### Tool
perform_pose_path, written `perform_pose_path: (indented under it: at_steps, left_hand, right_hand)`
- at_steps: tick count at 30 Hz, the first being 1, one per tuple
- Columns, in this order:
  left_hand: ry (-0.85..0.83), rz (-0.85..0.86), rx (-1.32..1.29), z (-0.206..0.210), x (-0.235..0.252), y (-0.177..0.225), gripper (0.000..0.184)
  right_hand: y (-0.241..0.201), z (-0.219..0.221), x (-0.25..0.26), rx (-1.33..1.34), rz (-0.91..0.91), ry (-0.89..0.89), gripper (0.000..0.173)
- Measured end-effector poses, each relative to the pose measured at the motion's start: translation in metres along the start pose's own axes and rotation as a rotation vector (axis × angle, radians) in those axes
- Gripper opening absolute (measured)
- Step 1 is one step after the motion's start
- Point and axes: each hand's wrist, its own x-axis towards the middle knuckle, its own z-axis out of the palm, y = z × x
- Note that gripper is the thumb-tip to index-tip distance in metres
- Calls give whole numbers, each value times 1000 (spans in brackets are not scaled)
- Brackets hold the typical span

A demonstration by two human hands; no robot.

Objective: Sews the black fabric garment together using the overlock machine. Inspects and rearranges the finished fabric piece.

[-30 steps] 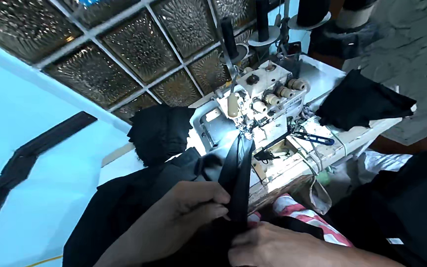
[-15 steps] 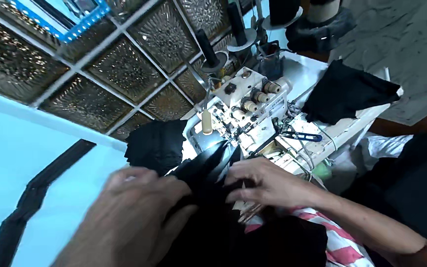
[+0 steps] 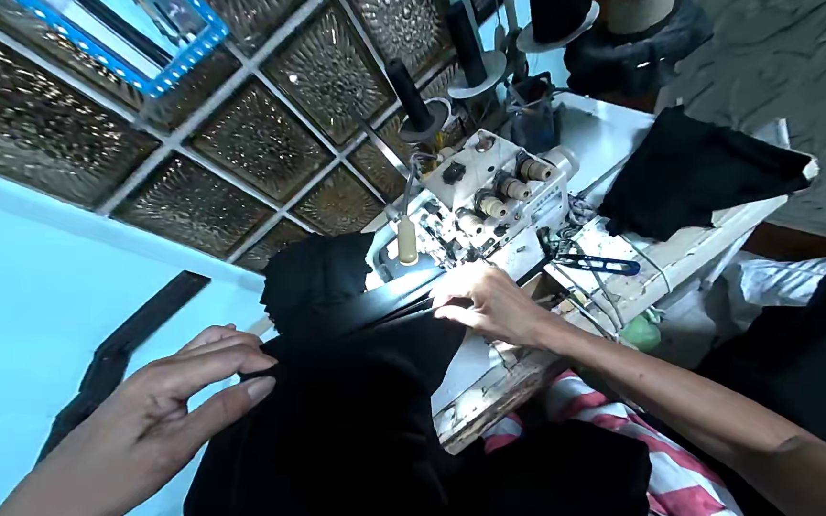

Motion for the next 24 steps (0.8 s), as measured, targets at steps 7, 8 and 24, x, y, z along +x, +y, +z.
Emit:
perform_pose_path:
  at_steps: [7, 8, 24]
  left_hand:
    - [101, -45, -91, 13, -5, -8, 19]
    - [105, -52, -101, 15, -6, -9, 19]
    - [119, 158, -47, 37, 18, -15, 18]
  right_hand:
    - [-15, 8, 15, 68, -125, -40, 10]
    - [-14, 10, 13, 15, -159, -28, 10]
    - [-11, -43, -20, 102, -68, -313, 18]
